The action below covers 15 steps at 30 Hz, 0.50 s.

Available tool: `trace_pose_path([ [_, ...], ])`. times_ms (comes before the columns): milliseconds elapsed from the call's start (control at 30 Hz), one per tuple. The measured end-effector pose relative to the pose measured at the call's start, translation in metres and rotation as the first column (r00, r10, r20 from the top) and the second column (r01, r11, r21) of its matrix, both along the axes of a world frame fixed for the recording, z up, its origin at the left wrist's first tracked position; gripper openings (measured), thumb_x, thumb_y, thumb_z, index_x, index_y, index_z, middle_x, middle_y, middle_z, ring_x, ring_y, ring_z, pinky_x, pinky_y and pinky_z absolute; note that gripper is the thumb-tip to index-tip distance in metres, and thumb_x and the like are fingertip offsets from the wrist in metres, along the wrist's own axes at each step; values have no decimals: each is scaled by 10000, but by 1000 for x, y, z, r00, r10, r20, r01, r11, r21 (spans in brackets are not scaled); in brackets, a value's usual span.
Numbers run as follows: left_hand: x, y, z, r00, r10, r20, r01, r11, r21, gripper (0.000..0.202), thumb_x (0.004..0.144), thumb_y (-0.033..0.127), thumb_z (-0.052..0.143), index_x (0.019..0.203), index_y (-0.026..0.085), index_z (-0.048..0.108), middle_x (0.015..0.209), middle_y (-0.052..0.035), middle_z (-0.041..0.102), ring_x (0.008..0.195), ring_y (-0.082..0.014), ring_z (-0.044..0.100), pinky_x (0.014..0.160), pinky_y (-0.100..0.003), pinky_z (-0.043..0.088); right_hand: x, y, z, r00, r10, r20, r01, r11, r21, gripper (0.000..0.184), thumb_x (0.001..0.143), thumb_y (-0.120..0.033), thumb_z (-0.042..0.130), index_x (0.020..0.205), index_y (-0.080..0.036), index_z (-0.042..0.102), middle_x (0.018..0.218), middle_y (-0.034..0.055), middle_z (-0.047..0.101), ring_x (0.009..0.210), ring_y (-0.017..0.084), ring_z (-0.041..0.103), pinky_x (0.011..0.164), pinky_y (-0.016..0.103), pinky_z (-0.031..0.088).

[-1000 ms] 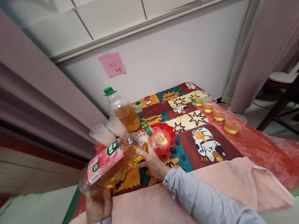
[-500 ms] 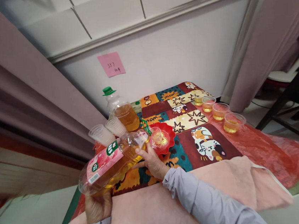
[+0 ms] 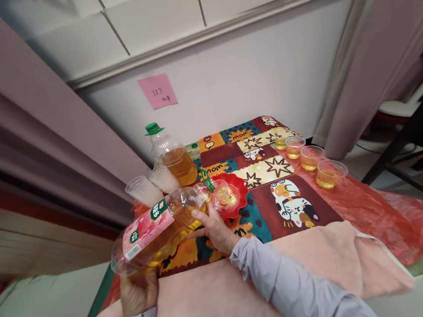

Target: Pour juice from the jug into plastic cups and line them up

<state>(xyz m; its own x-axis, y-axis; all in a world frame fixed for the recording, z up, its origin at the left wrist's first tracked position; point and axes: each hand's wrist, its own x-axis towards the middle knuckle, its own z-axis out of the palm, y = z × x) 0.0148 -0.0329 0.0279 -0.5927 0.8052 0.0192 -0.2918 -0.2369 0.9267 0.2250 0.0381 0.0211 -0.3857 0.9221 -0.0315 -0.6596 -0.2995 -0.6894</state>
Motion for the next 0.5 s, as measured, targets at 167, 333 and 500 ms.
trace_pose_path([
  [167,-1,0,1,1000,-4,3,4,1000,18,849,723,688,923,1464,319,736,1572,-74,712,1453,-398,630,902,-397,688,0,0,0,1000,14,-3,-14,1000,8,797,886,-563,855,1567,-377,486,1588,63,624,1267,291,748,819,413,754],
  [333,0,0,1,1000,-7,0,7,1000,13,893,715,709,926,1484,304,723,1593,-83,697,1504,-420,585,931,-421,689,1,0,1,1000,9,1,-9,1000,17,771,895,-560,847,1558,-384,494,1602,57,610,1288,287,738,801,388,752],
  [500,1,-1,3,1000,-7,-3,7,1000,8,812,757,690,906,1465,333,731,1607,-63,688,1504,-419,589,964,-458,683,0,0,1,1000,0,1,0,1000,9,789,875,-570,860,1553,-382,503,1584,63,622,1259,296,751,836,456,759],
])
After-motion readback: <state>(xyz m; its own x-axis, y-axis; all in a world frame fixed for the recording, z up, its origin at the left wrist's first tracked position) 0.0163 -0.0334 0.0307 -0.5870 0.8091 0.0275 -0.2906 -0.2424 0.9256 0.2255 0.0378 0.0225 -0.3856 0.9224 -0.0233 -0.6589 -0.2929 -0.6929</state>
